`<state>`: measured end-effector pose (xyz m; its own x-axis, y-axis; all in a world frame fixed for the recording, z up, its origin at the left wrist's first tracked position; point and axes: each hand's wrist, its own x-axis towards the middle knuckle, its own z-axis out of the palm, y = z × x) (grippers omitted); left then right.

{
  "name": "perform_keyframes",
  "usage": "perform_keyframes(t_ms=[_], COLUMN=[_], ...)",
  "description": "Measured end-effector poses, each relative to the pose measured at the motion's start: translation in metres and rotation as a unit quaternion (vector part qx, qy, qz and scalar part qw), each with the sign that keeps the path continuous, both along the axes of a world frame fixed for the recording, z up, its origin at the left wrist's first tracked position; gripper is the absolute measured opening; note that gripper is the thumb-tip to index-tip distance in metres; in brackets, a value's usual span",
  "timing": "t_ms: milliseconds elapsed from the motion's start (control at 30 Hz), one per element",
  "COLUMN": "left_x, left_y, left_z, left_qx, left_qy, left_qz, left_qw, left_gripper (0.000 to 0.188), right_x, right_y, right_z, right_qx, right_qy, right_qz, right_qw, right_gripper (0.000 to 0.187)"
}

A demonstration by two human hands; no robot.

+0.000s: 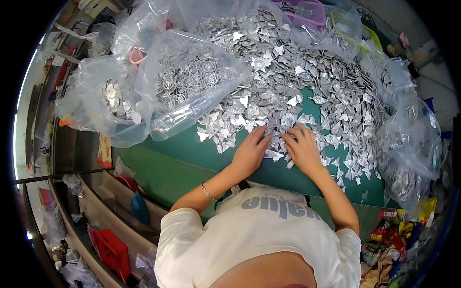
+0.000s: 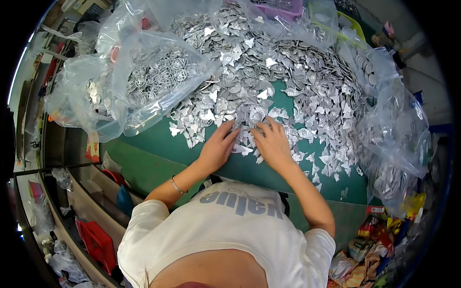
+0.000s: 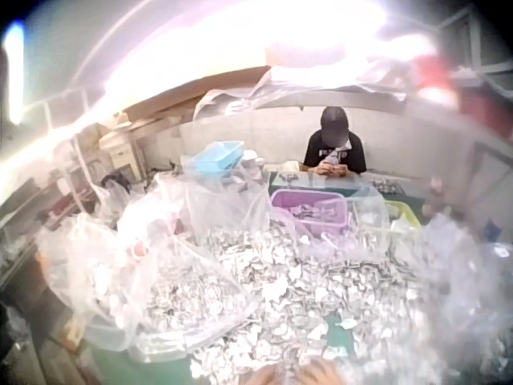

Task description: The person sorts through a large pile of small silver-colored metal pieces on a green surface, picking them up by hand and placing some into a plastic bag.

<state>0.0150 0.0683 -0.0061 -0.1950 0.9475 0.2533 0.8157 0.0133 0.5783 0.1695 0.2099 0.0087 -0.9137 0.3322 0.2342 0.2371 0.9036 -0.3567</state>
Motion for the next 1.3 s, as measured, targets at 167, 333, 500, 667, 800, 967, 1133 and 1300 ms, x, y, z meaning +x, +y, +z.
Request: perform_keyframes(t_ms=[167, 333, 500, 667, 800, 967, 1133, 1300], left_x=[0.026, 0.029, 0.007, 0.008, 0.025, 0.016, 0.014, 0.019], left_y=[-0.011, -0.013, -0.008, -0.002, 0.013, 0.017, 0.019, 0.024], left_z=[0.013, 0.008, -0.005, 0.015, 0.016, 0.002, -0.002, 0.01], left_qx=[-0.036, -0.03, 0.082, 0.092, 0.06, 0.057, 0.078, 0.113], left_qy=[-0.037, 0.008, -0.056, -0.07, -0.003, 0.037, -0.019, -0.339], left_qz=[-0.078, -0.104, -0.008, 0.086, 0.048, 0.033, 0.035, 0.076], left_qw=[0.996, 0.994, 0.995, 0.99, 0.997, 0.997, 0.996, 0.931], left_gripper=[0.045, 0.039, 0.036, 0.035, 0.034, 0.031, 0.031, 0.04], right_x=[0.034, 0.055, 0.071, 0.051, 0.022, 0.029, 0.044, 0.049], right_y=[0.008, 0.022, 0.043, 0.021, -0.005, 0.002, 0.012, 0.008], right_z=[0.007, 0.006, 0.003, 0.017, 0.016, 0.011, -0.003, 0.024], right_qx=[0.06, 0.074, 0.032, 0.002, -0.026, 0.043, 0.034, -0.655], right_qy=[0.014, 0.039, 0.128, 0.171, 0.072, 0.03, 0.148, 0.408], right_qz=[-0.065, -0.17, -0.317, -0.254, -0.136, -0.146, -0.23, -0.243], right_qw=[0.996, 0.982, 0.939, 0.952, 0.988, 0.988, 0.961, 0.587], right_gripper=[0.035, 0.032, 0.019, 0.017, 0.027, 0.023, 0.012, 0.02])
